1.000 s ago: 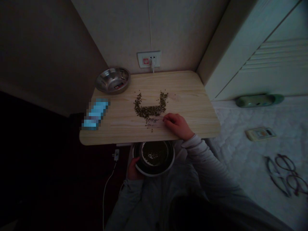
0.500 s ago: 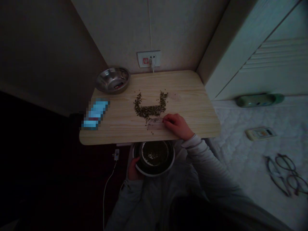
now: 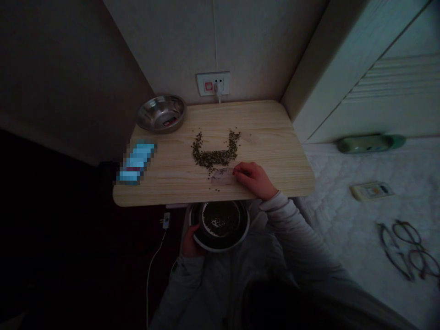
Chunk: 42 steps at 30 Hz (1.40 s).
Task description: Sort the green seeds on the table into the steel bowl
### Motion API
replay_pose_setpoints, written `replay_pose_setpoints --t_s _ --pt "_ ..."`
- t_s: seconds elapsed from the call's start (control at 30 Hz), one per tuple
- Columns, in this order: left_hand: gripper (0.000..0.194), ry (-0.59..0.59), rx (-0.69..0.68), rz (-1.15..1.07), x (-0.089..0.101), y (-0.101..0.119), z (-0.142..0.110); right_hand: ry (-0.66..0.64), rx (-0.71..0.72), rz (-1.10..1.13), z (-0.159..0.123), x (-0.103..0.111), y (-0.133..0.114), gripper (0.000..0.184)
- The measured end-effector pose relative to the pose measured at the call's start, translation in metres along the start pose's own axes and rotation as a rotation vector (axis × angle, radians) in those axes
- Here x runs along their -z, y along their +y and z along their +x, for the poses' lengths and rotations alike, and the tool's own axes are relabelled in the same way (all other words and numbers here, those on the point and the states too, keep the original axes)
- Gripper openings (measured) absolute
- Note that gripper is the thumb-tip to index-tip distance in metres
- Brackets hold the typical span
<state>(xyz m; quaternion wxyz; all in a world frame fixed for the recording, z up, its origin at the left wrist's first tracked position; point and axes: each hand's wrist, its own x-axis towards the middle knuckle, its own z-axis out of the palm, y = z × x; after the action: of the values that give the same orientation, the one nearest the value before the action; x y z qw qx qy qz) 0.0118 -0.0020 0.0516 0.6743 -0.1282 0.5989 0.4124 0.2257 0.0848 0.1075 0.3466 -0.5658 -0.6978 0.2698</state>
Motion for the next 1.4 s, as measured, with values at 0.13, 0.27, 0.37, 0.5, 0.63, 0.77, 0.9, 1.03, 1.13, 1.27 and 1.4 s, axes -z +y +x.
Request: replay_pose_setpoints --t_s 0.13,0.27,0.37,0.5,0.63,0.77,0.9,1.03,1.13,1.27,1.4 --pt "0.021 0.015 -0.03 0.019 -0.001 0.0 -0.003 -0.017 0.008 -0.029 0.0 0.0 -0.001 0.016" --pt "0.018 0.025 -0.024 0.028 0.0 0.0 -0.001 0.003 -0.015 -0.047 0.001 -0.002 -0.001 0.015" --pt "0.017 0.028 -0.021 0.027 0.004 -0.001 0.005 0.035 -0.037 -0.031 0.001 -0.002 0.001 0.016" --pt "0.017 0.004 0.001 0.033 0.008 0.0 0.009 0.003 -0.012 0.003 -0.001 -0.001 0.0 0.017" --pt "0.023 -0.008 0.012 0.031 0.004 0.0 0.004 -0.077 0.049 0.009 -0.001 0.0 -0.002 0.016" --pt "0.027 0.011 -0.045 0.019 0.0 -0.001 0.002 -0.105 0.062 -0.005 -0.001 0.0 -0.002 0.015" --pt "0.03 0.031 -0.047 0.016 0.001 -0.002 0.003 -0.09 0.037 0.008 -0.002 0.001 -0.002 0.015" --pt "0.029 0.021 -0.03 0.022 0.001 -0.001 0.002 -0.088 0.024 0.005 -0.001 0.0 -0.003 0.017" --pt "0.028 0.035 -0.044 0.011 -0.001 -0.001 -0.001 -0.104 0.047 -0.006 0.0 -0.001 -0.003 0.019" --pt "0.026 0.029 -0.031 0.003 -0.003 0.0 -0.003 -0.129 0.074 -0.006 0.001 -0.001 -0.002 0.017" --pt "0.024 0.024 -0.031 0.004 -0.001 0.0 0.0 -0.205 0.118 0.017 0.002 -0.001 0.0 0.017"
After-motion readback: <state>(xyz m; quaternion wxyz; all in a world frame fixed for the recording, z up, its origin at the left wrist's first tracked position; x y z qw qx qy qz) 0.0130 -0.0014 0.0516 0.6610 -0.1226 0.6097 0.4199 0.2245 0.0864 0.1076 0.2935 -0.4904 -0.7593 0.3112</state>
